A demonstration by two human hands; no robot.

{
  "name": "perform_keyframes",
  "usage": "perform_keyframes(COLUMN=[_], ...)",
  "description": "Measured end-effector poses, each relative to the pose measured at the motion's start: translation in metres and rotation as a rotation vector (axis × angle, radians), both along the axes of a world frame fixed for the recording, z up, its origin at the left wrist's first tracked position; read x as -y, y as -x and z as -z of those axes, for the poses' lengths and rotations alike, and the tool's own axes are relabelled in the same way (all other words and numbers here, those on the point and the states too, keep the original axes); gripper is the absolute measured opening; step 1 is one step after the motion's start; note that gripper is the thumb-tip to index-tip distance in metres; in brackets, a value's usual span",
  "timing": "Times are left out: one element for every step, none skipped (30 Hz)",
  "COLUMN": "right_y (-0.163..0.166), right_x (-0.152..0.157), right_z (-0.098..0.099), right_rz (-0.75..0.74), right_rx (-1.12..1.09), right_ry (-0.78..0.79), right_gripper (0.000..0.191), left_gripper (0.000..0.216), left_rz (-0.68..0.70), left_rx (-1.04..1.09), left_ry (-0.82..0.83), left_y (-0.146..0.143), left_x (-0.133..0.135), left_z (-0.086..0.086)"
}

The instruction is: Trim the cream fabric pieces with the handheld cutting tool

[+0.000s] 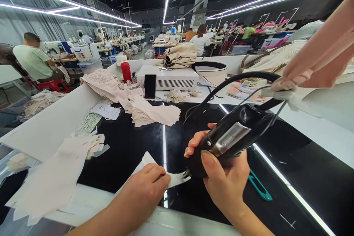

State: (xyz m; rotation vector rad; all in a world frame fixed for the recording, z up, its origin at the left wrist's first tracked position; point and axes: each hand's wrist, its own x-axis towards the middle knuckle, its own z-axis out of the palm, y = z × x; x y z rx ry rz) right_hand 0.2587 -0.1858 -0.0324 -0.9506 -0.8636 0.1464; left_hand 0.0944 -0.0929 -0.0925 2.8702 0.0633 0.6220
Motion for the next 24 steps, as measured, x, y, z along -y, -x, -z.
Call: perform_keyframes(right_y=[0.000,0.000,0.001,0.001,0.002,0.002,0.003,0.004,0.005,0.006,0.007,0.008,0.009,0.009,0.009,0.009,0.009,0.009,0.010,0.010,0.011,0.012,0.013,0.014], right_x=[0.000,-0.001,-0.002,-0.004,-0.006,-0.007,-0.009,-0.011,-0.012,-0.013,-0.014,-0.014,-0.015,-0.015,-0.015,-0.016,-0.016,-0.017,-0.017,-0.018,-0.019,-0.020,-0.021,-0.021], right_z=[0.000,0.000,0.000,0.000,-0.001,-0.001,-0.001,-0.001,-0.002,-0.001,-0.001,-0.001,0.000,0.000,0.001,0.001,0.001,0.001,0.000,-0.001,-0.001,-0.002,-0.002,-0.003], right_rz=[0.004,0.009,0.012,0.011,0.008,0.001,-0.008,-0.020,-0.031,-0.041,-0.049,-0.056,-0.059,-0.059,-0.057,-0.053,-0.048,-0.045,-0.046,-0.051,-0.059,-0.068,-0.079,-0.089], right_rx=[0.001,-0.001,-0.005,-0.014,-0.025,-0.035,-0.043,-0.049,-0.053,-0.053,-0.052,-0.050,-0.046,-0.041,-0.038,-0.036,-0.034,-0.033,-0.033,-0.037,-0.043,-0.051,-0.059,-0.064], right_ry=[0.005,0.008,0.007,0.002,-0.006,-0.017,-0.025,-0.029,-0.029,-0.025,-0.019,-0.013,-0.008,-0.003,0.004,0.012,0.019,0.023,0.023,0.019,0.012,0.003,-0.003,-0.008], right_gripper=[0.032,0.030,0.028,0.028,0.028,0.029,0.029,0.029,0.028,0.026,0.025,0.024,0.024,0.023,0.021,0.020,0.019,0.017,0.017,0.016,0.016,0.016,0.017,0.018], left_gripper=[0.021,0.021,0.021,0.021,0.021,0.022,0.022,0.021,0.021,0.020,0.020,0.019,0.020,0.020,0.021,0.023,0.024,0.025,0.026,0.028,0.029,0.030,0.030,0.031], left_rz=[0.001,0.002,0.001,-0.001,-0.005,-0.008,-0.010,-0.011,-0.011,-0.008,-0.004,0.000,0.003,0.006,0.007,0.005,0.003,-0.001,-0.007,-0.014,-0.021,-0.028,-0.033,-0.036], left_rx=[0.001,-0.001,-0.003,-0.006,-0.006,-0.005,-0.004,-0.002,0.000,0.003,0.006,0.008,0.012,0.017,0.024,0.029,0.032,0.031,0.029,0.026,0.025,0.025,0.027,0.029], left_ry=[-0.002,-0.008,-0.015,-0.023,-0.031,-0.038,-0.045,-0.050,-0.054,-0.055,-0.055,-0.054,-0.052,-0.049,-0.048,-0.048,-0.050,-0.052,-0.054,-0.056,-0.056,-0.054,-0.050,-0.047], left_y=[0.001,0.001,0.002,0.002,0.003,0.003,0.002,0.002,0.002,0.001,0.001,0.001,0.000,0.000,0.000,0.001,0.001,0.002,0.002,0.003,0.003,0.003,0.003,0.003], left_x=[0.000,0.000,0.000,0.000,0.000,0.001,0.001,0.001,0.002,0.002,0.003,0.003,0.003,0.003,0.003,0.003,0.004,0.004,0.004,0.004,0.004,0.004,0.004,0.005], left_z=[0.001,0.003,0.004,0.006,0.006,0.007,0.007,0.007,0.007,0.006,0.006,0.005,0.004,0.003,0.002,0.002,0.001,0.001,0.001,0.001,0.000,0.000,0.000,-0.001])
